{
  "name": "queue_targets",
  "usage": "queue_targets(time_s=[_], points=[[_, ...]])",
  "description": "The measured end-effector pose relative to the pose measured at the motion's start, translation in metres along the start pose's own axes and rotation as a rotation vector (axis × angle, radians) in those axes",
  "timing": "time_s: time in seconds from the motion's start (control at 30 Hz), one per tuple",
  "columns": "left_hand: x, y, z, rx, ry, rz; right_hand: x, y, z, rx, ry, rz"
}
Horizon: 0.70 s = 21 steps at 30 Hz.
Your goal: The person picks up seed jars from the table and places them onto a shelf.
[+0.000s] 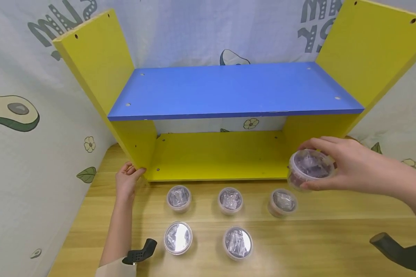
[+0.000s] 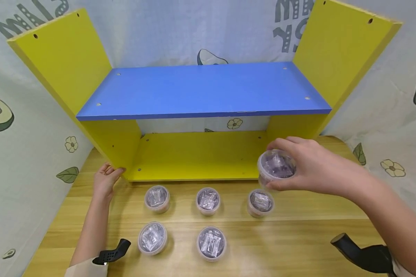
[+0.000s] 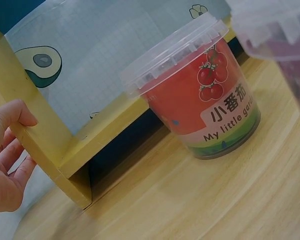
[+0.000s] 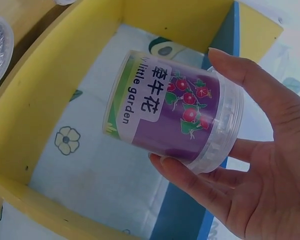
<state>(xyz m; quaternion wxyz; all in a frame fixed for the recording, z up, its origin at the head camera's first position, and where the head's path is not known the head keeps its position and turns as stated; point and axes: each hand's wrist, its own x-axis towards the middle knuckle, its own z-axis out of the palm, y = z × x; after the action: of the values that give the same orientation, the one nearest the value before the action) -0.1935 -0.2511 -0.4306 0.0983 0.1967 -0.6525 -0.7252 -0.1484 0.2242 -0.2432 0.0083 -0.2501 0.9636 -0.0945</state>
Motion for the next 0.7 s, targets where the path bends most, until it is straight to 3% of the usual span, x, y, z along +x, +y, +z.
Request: queue_targets(time_s=[0.17, 0.7], points=[[0.001, 0.000, 0.001, -0.006, -0.015, 0.002, 0.000, 0.000, -0.004, 0.003, 0.002, 0.014], [-0.001, -0.001, -0.001, -0.004, -0.006, 0.003, 0.003, 0.001, -0.016, 0.019, 0.048, -0.049]])
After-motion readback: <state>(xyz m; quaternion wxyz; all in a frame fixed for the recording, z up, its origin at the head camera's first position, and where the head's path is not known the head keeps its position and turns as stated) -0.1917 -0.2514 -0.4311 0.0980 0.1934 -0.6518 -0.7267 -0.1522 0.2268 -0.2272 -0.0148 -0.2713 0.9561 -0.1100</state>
